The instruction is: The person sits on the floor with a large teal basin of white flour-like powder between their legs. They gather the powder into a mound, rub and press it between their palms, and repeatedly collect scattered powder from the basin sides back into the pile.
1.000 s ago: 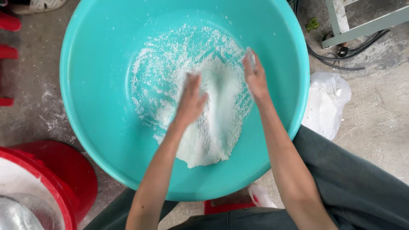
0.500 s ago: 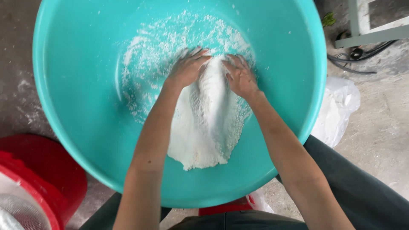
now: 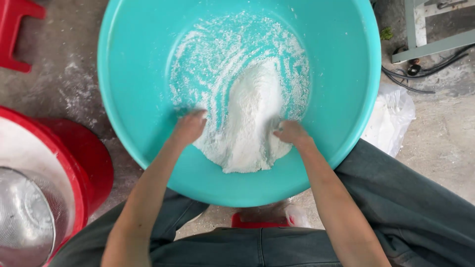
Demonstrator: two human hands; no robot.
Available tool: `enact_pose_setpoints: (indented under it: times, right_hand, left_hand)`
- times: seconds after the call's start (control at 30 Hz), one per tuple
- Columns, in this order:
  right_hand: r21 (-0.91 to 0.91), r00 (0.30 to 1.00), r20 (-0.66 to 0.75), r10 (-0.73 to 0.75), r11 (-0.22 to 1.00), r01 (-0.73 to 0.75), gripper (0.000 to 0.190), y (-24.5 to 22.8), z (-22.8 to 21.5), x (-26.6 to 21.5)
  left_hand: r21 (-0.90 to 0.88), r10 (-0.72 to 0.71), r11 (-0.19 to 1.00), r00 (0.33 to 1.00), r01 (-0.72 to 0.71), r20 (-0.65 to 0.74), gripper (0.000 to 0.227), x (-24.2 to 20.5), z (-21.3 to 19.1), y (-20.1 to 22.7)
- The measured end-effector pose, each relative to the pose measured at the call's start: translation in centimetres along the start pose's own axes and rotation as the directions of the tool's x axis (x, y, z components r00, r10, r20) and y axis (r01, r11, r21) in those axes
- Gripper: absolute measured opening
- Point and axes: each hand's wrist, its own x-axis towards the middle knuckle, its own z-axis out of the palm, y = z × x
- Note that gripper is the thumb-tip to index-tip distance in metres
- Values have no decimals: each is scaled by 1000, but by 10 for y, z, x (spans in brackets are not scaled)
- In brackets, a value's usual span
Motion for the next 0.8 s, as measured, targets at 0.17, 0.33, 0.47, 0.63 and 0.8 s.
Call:
enact_pose_setpoints:
  times: [0.17,0.33,0.47,0.63,0.8]
  right_hand:
    - [-252,981,-180,-70,967,23,95,2,22,-1]
    - [-88,991,121,-64,993,75,100,-22,33,-14]
    - [77,987,75,-143,987,138,88,-24,11,-32]
    - [586,949,-167,266,801,-122,70,-40,-16,-37]
    - [645,928,-363,-85,-742,185,42,-113,-64,-74]
  left_hand:
    - [-16,-225,974,969,225,-106,80,14,71,-18]
    - [-190,-140,965,966,182,217,101,3,127,10]
    - [-150,-76,984,986,98,145,77,2,105,20]
    - [-608,-420,699,904,378,79,69,9,44,69]
    - [-915,-249,-331,957,-230,-150,42,20,42,187]
